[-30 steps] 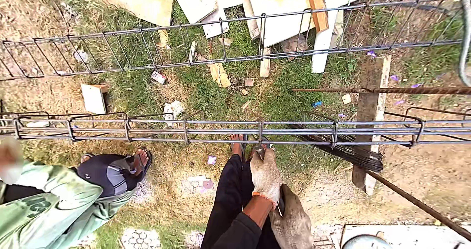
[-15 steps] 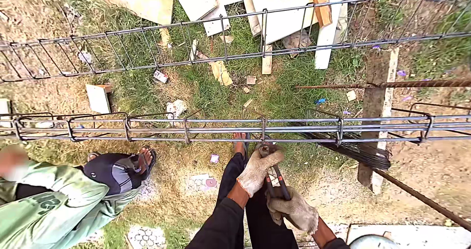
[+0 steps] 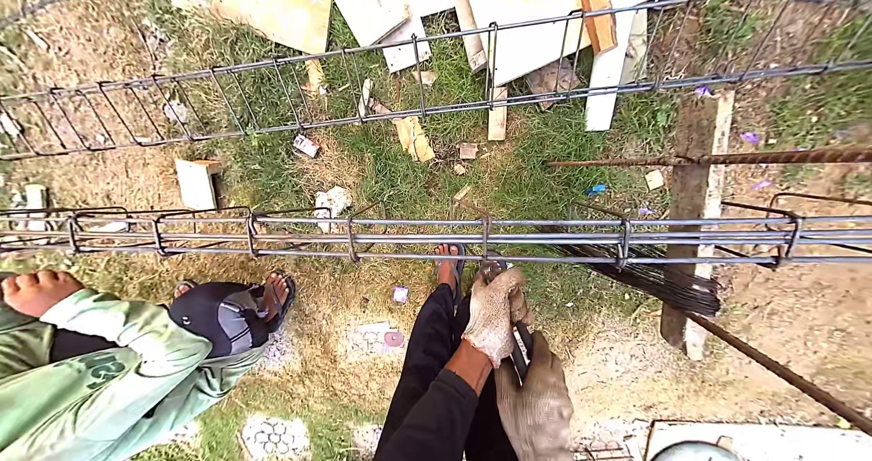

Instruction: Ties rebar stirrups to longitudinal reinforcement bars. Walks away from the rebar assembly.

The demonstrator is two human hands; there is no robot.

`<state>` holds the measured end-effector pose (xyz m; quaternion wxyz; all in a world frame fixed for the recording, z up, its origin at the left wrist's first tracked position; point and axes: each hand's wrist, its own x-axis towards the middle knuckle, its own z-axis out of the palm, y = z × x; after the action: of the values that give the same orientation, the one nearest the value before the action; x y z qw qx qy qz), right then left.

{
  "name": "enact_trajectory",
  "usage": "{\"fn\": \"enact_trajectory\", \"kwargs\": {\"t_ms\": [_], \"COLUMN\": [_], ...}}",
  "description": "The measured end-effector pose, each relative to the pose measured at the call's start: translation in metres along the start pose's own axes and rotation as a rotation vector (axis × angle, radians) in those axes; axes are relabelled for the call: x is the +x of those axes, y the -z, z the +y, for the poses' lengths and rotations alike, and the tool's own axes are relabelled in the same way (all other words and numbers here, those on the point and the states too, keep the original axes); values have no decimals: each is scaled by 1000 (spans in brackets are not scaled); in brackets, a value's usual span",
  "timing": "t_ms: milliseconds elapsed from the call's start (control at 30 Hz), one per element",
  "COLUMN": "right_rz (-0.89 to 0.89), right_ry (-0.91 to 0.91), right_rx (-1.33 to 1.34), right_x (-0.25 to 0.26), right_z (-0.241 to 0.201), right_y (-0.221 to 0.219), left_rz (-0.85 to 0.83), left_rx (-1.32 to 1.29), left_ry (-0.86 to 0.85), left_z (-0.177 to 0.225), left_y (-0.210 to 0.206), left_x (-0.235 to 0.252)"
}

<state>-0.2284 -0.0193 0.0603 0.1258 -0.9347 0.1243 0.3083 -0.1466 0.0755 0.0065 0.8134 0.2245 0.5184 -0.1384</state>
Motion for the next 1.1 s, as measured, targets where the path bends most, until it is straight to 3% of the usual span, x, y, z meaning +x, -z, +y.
{"fn": "enact_trajectory", "kwargs": {"t_ms": [100, 167, 333, 467, 533, 600, 667, 733, 800, 867, 933, 1000, 1100], "right_rz": [-132, -209, -446, -901, -1180, -1456, -1555, -1410, -1010, -536, -257, -184, -365], "right_ry": [-98, -100, -86, -170, -159, -131, -133, -135, -51, 12, 34, 27, -60], "right_rx": [110, 273, 508, 1036, 1261, 1396, 1433, 1385, 1194, 720, 344, 225, 444], "right_x": [7, 8, 18, 23, 29, 40, 45, 41, 31, 15, -1, 0, 14], "right_z": [-5, -5, 22, 27, 32, 38, 42, 43, 40, 29, 13, 8, 13], "right_y": [-12, -16, -23, -19, -20, -22, -22, -19, -9, 2, 3, 0, -7], "left_rz": [184, 213, -345, -549, -623, -554, -470, -308, -59, 201, 416, 514, 498], "left_rx": [180, 338, 288, 225, 121, 101, 62, 69, 135, 223, 369, 505, 738], "left_ry": [-20, -31, 32, 62, 87, 71, 84, 88, 37, -36, -70, -81, -121], "left_z": [-2, 4, 22, 20, 16, 14, 12, 16, 15, 6, -4, -8, 0], "left_y": [-2, 3, 58, 69, 66, 64, 59, 44, 23, 7, -3, -9, -3], "left_x": [2, -2, 0, 12, 13, 11, 9, 0, -5, -3, 0, 2, -8]}}
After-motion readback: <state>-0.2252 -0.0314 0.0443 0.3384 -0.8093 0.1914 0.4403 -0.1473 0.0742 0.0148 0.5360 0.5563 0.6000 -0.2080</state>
